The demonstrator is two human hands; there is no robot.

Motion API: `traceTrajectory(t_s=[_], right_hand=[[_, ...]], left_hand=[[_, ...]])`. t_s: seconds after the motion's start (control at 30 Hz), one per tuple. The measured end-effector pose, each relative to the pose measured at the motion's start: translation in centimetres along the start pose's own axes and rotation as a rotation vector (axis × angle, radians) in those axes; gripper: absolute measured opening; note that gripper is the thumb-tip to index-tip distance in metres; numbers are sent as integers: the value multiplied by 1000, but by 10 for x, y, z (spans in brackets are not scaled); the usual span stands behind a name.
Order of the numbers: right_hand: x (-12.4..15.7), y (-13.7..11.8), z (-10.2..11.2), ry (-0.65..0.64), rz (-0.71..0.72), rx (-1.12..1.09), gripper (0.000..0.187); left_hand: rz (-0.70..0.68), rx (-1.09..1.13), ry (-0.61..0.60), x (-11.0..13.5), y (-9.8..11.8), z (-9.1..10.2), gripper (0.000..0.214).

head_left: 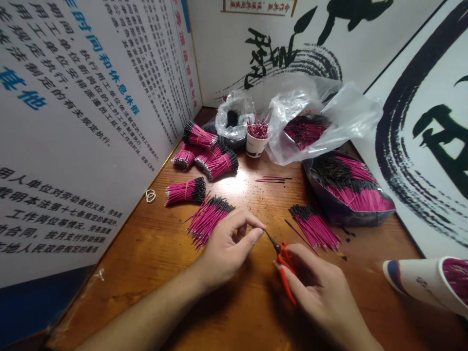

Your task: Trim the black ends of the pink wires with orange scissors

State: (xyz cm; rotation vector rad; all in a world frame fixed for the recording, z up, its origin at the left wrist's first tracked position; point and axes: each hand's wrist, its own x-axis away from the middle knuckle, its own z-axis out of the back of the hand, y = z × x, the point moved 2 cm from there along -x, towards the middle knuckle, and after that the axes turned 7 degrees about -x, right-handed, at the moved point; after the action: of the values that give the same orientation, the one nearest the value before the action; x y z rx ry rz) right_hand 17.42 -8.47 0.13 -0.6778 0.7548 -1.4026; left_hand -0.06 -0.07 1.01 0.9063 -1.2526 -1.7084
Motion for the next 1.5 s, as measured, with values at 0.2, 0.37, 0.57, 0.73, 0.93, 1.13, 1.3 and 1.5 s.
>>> traceTrajectory(t_s=[0.2, 0.37, 0.57, 0.73, 0.93, 1.13, 1.3, 1.5], right_hand=[[0, 1, 3, 10, 42, 57, 16], [-1, 1, 3, 72, -61, -23, 16], [-4, 10, 5, 167, -141, -24, 20], [-8, 30, 27, 337, -221, 75, 24], [-10, 55, 46, 402, -335, 335, 29], [-11, 53, 39, 396, -274, 383, 30], [-14, 45, 36, 361, -205, 390, 28], [-13, 50, 48, 431, -330, 453, 30]], left_hand=[[9, -13, -5, 0, 1, 0, 13], [23, -1, -11, 1, 1, -1, 13], [13, -7, 7, 1, 0, 2, 12], [-95, -265, 93, -4, 0, 19, 14], [-55, -853, 196, -16, -1, 47, 14], [51, -1034, 97, -18, -11, 53, 12], [37, -1001, 103, -18, -16, 53, 6], [8, -922, 129, -19, -9, 51, 9]])
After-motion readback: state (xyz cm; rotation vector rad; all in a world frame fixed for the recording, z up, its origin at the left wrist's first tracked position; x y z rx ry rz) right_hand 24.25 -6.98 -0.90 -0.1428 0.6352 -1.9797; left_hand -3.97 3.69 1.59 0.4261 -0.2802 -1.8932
